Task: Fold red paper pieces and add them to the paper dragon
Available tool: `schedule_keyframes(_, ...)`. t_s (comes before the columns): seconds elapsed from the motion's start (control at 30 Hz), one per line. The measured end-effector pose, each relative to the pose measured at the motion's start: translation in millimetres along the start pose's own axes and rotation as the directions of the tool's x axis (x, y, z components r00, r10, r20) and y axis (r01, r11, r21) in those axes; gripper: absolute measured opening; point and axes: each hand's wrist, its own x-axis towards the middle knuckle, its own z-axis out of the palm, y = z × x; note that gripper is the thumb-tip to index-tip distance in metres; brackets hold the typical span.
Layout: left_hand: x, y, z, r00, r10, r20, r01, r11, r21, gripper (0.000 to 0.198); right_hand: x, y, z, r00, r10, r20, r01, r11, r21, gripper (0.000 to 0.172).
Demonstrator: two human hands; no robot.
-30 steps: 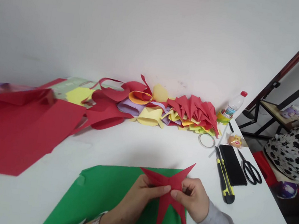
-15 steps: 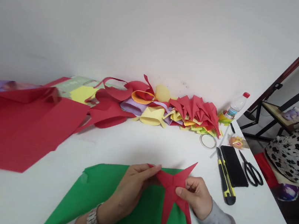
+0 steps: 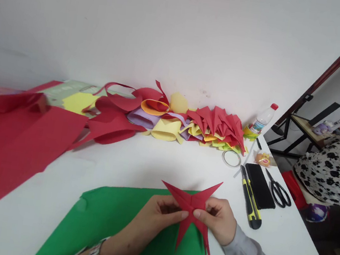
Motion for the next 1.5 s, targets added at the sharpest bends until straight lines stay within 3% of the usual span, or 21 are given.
schedule_keyframes(0.23,0.3,-3.0,-2.3,0.998,-0.036,-0.049,0.033,0.998,-0.047,0.02,1.7,-3.4,0.1,0.991,0.121,0.064,-0.13,0.979,0.154,0.063)
schedule_keyframes(0.4,1.3,-0.6,-1.5,0.996,-0.054,-0.07,0.05,0.997,-0.058,0.02,2.8,-7.0,2.5,0.991,0.101,0.089,-0.117,0.973,0.198,0.054)
schedule_keyframes(0.67,-1.6,10.7,2.8,0.983,0.042,-0.178,-0.027,0.996,0.086,0.015,0.8,-7.6,-0.8,0.997,0.006,-0.08,0.001,0.997,0.082,0.047)
schedule_keyframes(0.9,-1.9,3.7,5.5,0.998,0.014,-0.06,0.004,0.955,0.298,0.028,5.2,-11.6,-1.7,0.997,0.06,-0.054,-0.052,0.988,0.143,0.055)
schedule_keyframes(1.13,-0.9,3.9,4.1,0.999,-0.007,-0.053,0.021,0.965,0.26,0.024,6.8,-7.7,-2.2,0.993,0.118,-0.002,-0.115,0.968,0.223,0.055)
schedule_keyframes(1.5,-0.6,-0.1,1.2,0.999,0.003,-0.043,0.006,0.975,0.222,0.025,8.4,-7.1,-3.7,0.993,0.12,0.001,-0.116,0.965,0.233,0.053)
